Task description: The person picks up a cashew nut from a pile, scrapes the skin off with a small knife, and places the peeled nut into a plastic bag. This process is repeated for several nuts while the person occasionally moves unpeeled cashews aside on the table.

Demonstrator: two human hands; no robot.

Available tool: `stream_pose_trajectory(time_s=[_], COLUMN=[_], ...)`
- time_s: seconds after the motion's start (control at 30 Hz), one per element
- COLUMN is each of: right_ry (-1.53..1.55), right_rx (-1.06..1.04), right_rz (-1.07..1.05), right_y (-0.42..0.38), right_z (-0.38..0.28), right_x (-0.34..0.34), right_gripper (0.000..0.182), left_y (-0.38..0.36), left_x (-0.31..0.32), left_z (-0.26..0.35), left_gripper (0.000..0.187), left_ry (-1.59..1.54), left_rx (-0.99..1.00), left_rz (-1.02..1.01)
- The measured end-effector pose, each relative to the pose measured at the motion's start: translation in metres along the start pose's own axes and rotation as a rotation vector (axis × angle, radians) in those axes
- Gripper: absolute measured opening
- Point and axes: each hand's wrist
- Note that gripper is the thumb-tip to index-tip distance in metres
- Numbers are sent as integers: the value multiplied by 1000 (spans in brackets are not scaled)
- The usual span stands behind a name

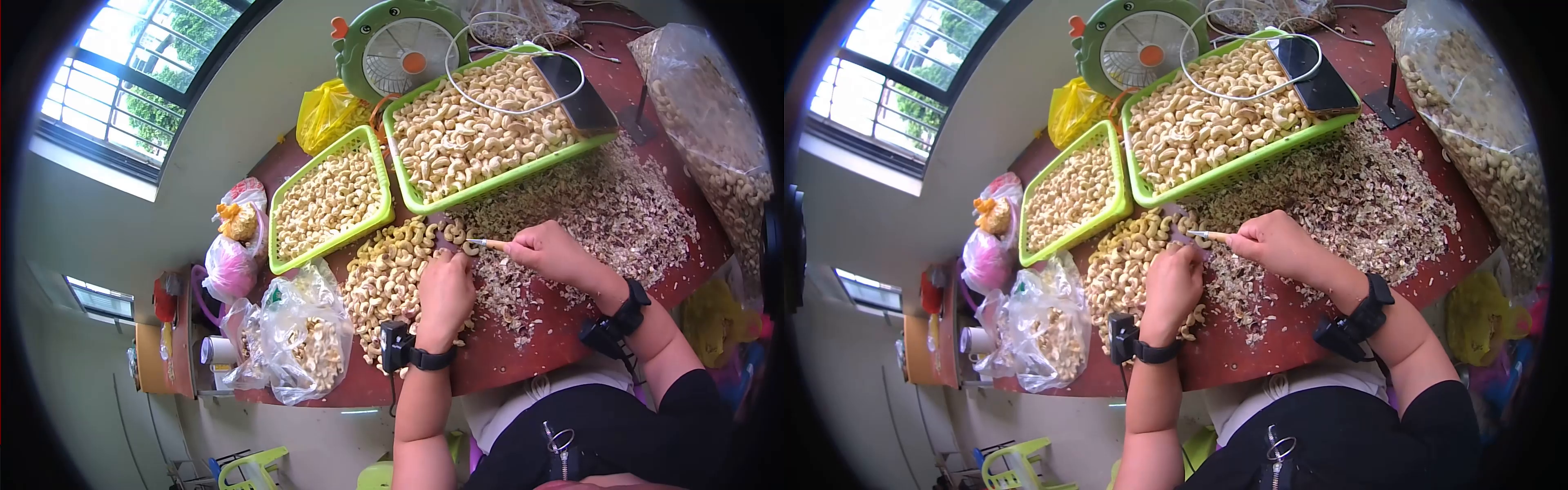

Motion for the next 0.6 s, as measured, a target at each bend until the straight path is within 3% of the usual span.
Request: stream_pose_trajectory(time_s=[0.07,0.13,0.2,0.27,0.3,0.6], right_ry=[-3,3,13,111,110,179], right_rx=[-11,-12,-11,34,35,-13], right_rz=[8,-2,-7,-25,-29,-56], right_y=[-1,-1,-1,-2,-3,-4], right_z=[-2,-4,-5,-5,-7,-6], right_x=[1,0,1,3,3,4], right_gripper=[35,35,34,34,34,34], left_y=[-2,-1,3,4,5,2], left_x=[-1,-6,-10,-16,-19,-29], left_z=[2,6,-7,-13,-16,-11], left_gripper=[7,11,14,13,18,34], left_ry=[45,-344,-408,-1004,-1094,-1483], left_rx=[30,-115,-106,-404,-442,-264], left_rz=[28,88,88,-175,-238,-442])
Point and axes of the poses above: each hand's wrist, its own y-axis towards the middle knuckle, its own x-axis out of the palm, z = x × y, and after that the axes turned 12 degrees about -x, right-handed
